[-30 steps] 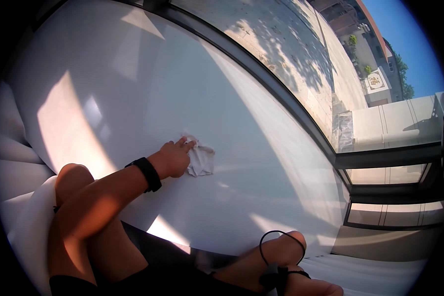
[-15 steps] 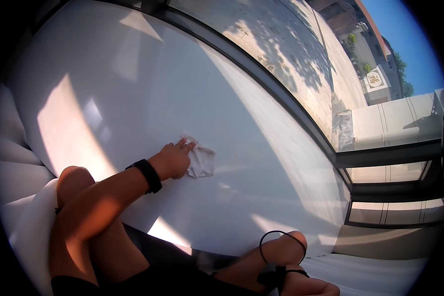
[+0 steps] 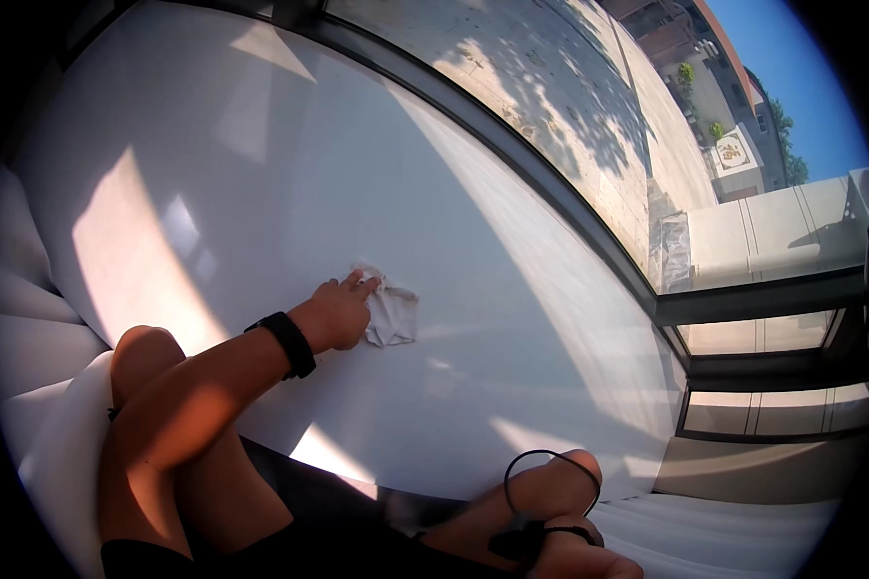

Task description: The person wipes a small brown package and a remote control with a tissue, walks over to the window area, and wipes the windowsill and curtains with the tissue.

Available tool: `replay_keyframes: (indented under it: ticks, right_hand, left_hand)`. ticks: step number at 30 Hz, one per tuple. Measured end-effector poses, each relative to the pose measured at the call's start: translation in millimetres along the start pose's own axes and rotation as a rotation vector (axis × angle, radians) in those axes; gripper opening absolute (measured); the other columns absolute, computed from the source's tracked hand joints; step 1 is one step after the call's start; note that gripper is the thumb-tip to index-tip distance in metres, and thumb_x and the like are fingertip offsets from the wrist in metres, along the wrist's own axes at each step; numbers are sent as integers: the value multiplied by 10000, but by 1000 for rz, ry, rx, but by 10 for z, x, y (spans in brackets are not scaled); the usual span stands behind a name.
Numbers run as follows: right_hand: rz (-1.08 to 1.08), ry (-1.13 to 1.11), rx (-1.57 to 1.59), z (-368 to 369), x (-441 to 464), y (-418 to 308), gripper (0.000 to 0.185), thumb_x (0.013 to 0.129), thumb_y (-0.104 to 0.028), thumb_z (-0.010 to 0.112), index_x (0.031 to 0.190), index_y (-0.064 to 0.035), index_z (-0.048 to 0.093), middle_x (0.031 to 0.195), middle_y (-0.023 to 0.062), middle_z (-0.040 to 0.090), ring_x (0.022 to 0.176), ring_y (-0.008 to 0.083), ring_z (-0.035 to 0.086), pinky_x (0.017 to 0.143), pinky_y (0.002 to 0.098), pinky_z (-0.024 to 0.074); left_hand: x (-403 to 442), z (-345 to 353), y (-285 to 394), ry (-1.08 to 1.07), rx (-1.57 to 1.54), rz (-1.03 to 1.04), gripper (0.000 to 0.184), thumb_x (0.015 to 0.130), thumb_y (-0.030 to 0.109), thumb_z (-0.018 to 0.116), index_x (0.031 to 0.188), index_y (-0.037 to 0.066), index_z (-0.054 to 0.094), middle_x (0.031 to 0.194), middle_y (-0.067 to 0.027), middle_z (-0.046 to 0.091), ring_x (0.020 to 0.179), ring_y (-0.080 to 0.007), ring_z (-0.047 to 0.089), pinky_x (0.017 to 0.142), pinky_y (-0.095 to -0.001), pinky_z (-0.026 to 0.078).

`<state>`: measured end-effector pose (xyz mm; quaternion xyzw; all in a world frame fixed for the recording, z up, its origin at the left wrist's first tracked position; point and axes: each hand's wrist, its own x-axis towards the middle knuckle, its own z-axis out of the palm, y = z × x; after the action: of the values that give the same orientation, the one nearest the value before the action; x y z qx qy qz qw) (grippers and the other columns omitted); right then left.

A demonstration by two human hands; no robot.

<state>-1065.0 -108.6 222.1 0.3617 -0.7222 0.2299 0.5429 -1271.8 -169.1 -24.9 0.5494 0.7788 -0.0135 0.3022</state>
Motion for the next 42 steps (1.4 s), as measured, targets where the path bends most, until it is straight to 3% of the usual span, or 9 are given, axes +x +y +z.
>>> replay_keyframes:
  ticks: [8, 13, 23, 29, 42]
  right_hand:
    - [16, -8, 104, 39, -89, -48, 90, 766, -68, 677, 696, -79, 621, 642, -40, 595, 458, 54, 463, 476, 185, 379]
    - [0, -60, 189, 112, -69, 1, 156, 804, -78, 556, 705, -73, 677, 605, -1, 612, 434, 63, 499, 465, 195, 384]
    - [-32, -93, 285, 65, -137, -4, 104, 780, -39, 584, 697, -19, 644, 619, 31, 606, 427, 83, 516, 397, 193, 373]
    - [21, -113, 408, 137, -147, 37, 143, 761, 23, 513, 681, 28, 630, 613, 63, 599, 408, 95, 482, 400, 205, 375]
    - [6, 22, 377, 253, -196, 22, 209, 734, 63, 488, 541, 7, 546, 533, 59, 573, 386, 88, 469, 403, 206, 331]
  left_hand:
    - [-8, 1, 0, 33, -35, 23, 184, 788, 165, 626, 792, -3, 702, 1505, -136, 233, 1366, -361, 251, 958, -429, 410]
    - [14, 53, -7, 107, -55, 26, 156, 780, 116, 591, 792, 10, 705, 1494, -149, 255, 1352, -365, 275, 928, -417, 410]
    - [-13, 32, 13, 103, -30, 31, 167, 792, 107, 569, 730, 14, 693, 1505, -154, 235, 1356, -365, 275, 928, -413, 413]
    - [-7, 15, 6, 100, -8, 22, 169, 795, 107, 571, 732, 3, 689, 1512, -151, 215, 1329, -387, 307, 934, -417, 425]
    - [-13, -16, -2, 56, -31, 16, 229, 791, 162, 602, 822, -51, 681, 1518, -140, 194, 1247, -394, 419, 903, -416, 462]
